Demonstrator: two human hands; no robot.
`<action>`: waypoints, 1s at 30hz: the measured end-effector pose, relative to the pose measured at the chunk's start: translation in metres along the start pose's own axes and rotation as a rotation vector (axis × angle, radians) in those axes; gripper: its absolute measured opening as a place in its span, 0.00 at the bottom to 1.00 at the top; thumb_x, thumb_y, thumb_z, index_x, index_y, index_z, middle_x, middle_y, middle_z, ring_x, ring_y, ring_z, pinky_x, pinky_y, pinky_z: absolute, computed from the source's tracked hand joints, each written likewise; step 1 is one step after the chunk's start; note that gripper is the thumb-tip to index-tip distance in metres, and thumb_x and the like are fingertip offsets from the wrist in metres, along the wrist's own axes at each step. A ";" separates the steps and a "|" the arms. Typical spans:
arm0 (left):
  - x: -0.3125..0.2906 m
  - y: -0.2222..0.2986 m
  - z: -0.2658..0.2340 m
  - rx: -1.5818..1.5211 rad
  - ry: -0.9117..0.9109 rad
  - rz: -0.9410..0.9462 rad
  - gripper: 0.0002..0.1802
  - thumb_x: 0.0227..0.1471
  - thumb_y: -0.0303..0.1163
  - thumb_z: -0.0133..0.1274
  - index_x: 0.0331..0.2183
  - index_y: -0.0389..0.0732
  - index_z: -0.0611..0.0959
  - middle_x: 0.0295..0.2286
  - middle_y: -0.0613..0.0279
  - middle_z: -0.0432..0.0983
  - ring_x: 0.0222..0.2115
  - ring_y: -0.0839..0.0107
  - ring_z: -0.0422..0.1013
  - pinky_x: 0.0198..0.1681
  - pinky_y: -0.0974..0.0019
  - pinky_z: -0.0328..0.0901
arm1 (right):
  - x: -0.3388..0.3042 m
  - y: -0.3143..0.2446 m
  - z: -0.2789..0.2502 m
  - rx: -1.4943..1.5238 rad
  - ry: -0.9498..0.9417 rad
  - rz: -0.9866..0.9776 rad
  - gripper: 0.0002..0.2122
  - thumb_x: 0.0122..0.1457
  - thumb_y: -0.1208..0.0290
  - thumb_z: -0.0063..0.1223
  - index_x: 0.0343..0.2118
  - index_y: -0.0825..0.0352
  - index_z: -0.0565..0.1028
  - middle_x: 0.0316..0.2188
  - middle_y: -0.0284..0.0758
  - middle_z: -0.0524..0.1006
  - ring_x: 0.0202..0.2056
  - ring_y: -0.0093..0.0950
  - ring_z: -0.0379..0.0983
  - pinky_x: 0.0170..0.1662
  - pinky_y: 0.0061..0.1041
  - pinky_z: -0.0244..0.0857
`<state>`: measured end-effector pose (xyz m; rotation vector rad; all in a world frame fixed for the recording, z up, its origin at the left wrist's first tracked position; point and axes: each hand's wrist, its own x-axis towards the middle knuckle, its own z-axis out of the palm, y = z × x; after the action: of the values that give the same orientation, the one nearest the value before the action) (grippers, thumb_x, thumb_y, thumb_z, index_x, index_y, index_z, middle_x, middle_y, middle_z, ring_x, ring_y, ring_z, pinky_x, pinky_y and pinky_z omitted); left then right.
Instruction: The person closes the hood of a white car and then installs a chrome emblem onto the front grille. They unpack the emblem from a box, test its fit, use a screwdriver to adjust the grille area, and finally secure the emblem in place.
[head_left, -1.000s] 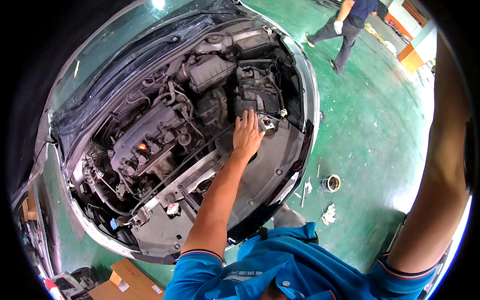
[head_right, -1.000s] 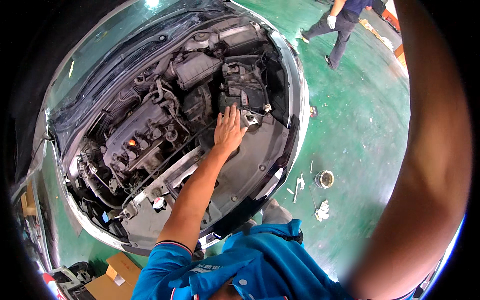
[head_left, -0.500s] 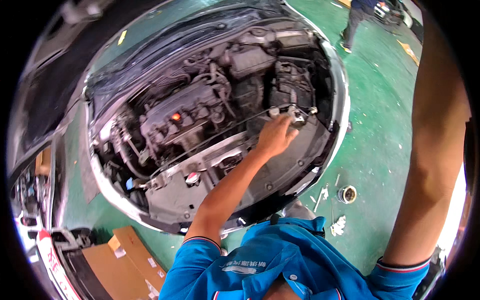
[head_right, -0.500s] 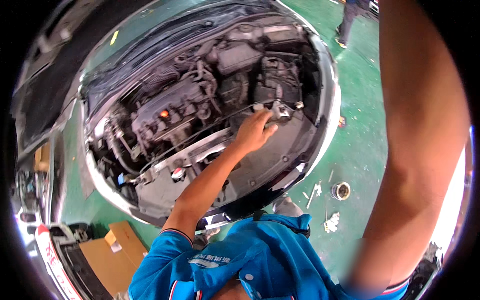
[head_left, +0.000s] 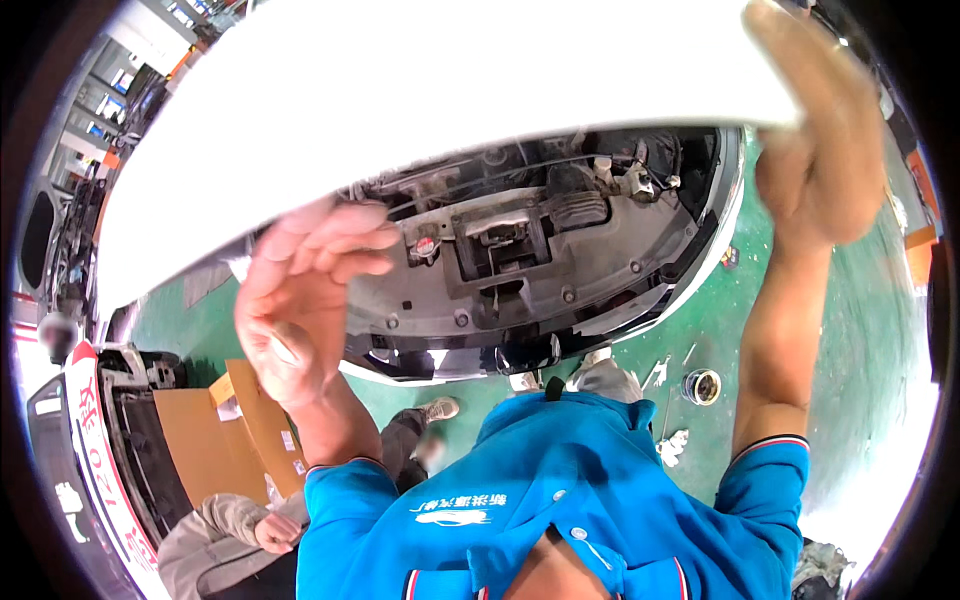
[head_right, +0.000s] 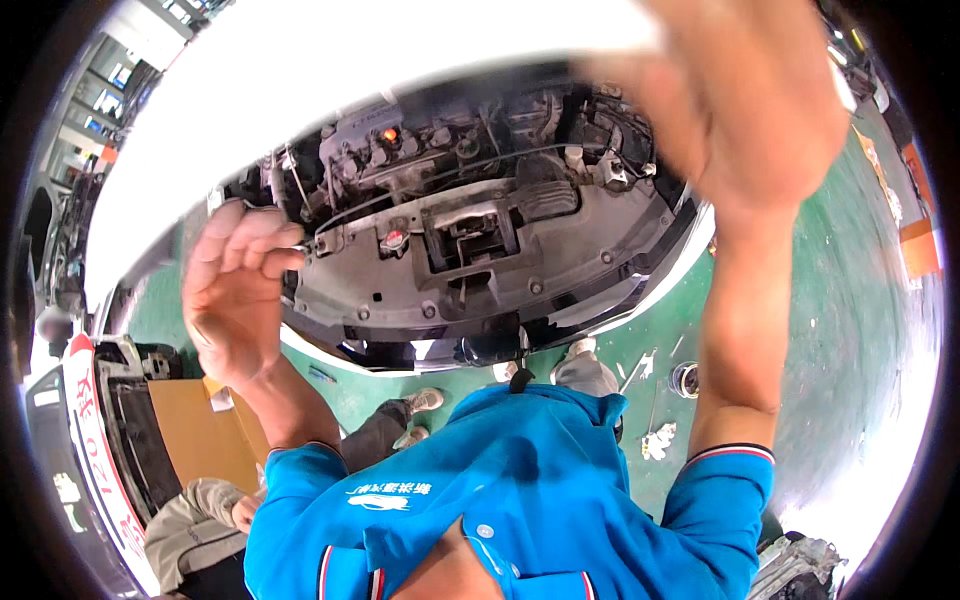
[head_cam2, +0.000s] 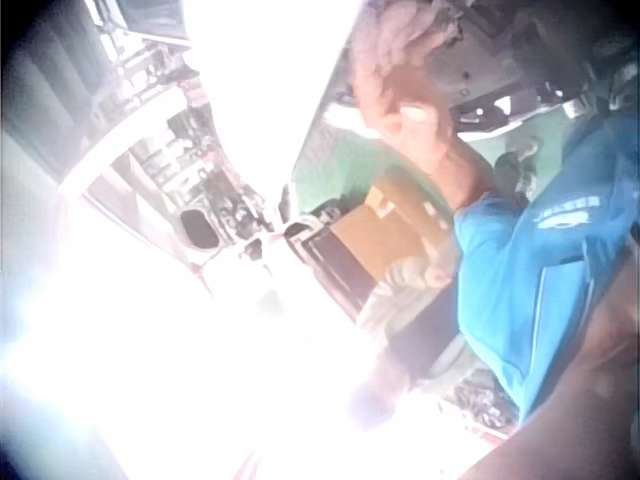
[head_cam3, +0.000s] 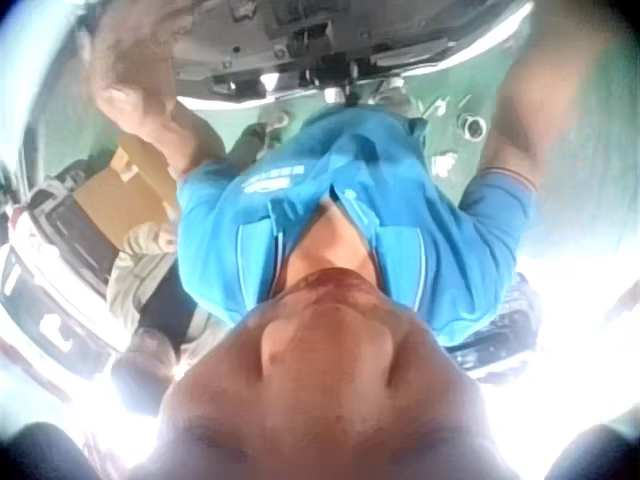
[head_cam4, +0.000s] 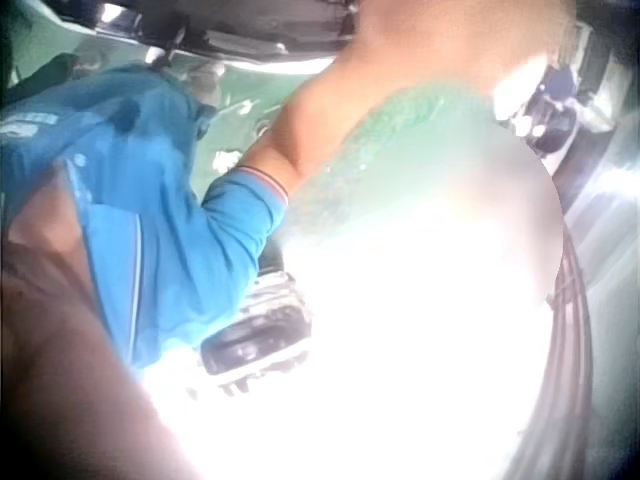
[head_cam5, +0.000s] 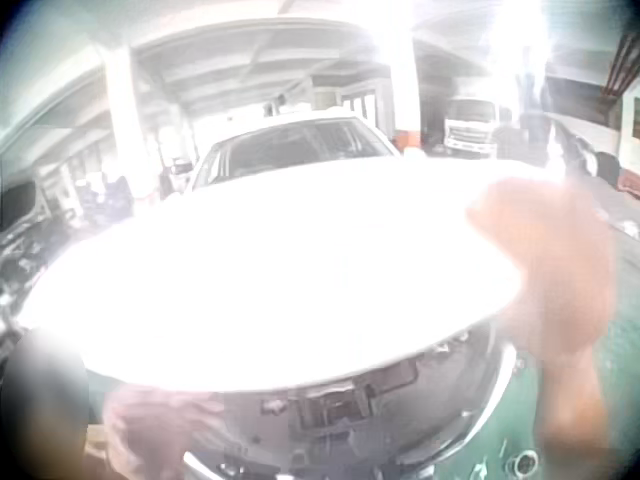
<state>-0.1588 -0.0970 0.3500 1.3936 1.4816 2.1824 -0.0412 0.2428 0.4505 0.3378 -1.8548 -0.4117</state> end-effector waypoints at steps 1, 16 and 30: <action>-0.017 -0.009 0.002 -0.105 -0.006 0.024 0.42 0.55 0.55 0.54 0.57 0.29 0.67 0.51 0.37 0.70 0.50 0.46 0.70 0.49 0.49 0.69 | -0.021 -0.011 -0.005 0.047 -0.028 0.007 0.25 0.39 0.49 0.63 0.40 0.61 0.82 0.39 0.35 0.80 0.41 0.34 0.76 0.47 0.32 0.72; -0.195 -0.171 0.069 -0.798 1.060 -0.940 0.20 0.56 0.33 0.47 0.49 0.34 0.73 0.48 0.52 0.73 0.51 0.57 0.69 0.57 0.53 0.61 | -0.317 -0.171 0.017 0.609 -0.427 0.314 0.27 0.40 0.58 0.67 0.46 0.58 0.73 0.54 0.31 0.70 0.57 0.31 0.64 0.61 0.41 0.58; -0.246 -0.193 0.039 0.014 0.498 -1.515 0.20 0.58 0.41 0.49 0.45 0.35 0.75 0.45 0.49 0.77 0.43 0.57 0.75 0.44 0.54 0.70 | -0.385 -0.210 0.026 0.662 -0.573 0.443 0.34 0.50 0.53 0.60 0.59 0.61 0.65 0.64 0.36 0.60 0.65 0.31 0.52 0.66 0.40 0.49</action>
<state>-0.0597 -0.1179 0.0515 -0.4316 1.7023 1.3846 0.0593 0.2220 0.0238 0.2466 -2.5245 0.4783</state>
